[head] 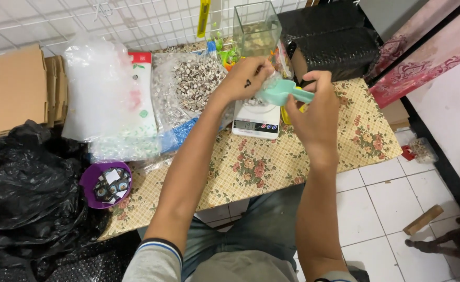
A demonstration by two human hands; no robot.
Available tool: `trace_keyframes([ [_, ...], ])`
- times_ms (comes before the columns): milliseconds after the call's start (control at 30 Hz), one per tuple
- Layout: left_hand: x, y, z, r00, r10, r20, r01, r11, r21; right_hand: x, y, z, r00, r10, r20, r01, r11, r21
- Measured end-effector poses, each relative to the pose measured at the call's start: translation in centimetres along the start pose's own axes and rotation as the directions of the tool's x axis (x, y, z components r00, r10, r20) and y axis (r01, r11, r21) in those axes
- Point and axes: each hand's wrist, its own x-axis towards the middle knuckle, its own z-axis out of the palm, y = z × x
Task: Packing small white stones or beads into plastic bags using a scoop and a digital scale.
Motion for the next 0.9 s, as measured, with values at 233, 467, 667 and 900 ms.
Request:
trace_keyframes([
  [233, -0.1, -1.4, 1.2, 0.977, 0.049, -0.209, -0.097, 0.969, -0.228, 0.0, -0.2, 0.6, 0.991, -0.116, -0.070, 0.115, 0.993, -0.017],
  [467, -3.8, -4.0, 4.1, 0.925, 0.075, -0.372, -0.129, 0.984, -0.122, -1.3, 4.4, 1.6, 0.985, 0.096, -0.145, -0.062, 0.973, 0.224],
  [667, -7.5, -0.2, 4.4, 0.953, -0.067, -0.294, 0.099, 0.991, 0.094, -1.7, 6.2, 5.8, 0.910, 0.374, -0.178, -0.200, 0.773, 0.602],
  [900, -7.1, -1.9, 5.8, 0.908, 0.010, -0.420, 0.016, 0.998, 0.057, -1.2, 4.6, 7.8, 0.935, 0.342, 0.095, -0.269, 0.509, 0.818],
])
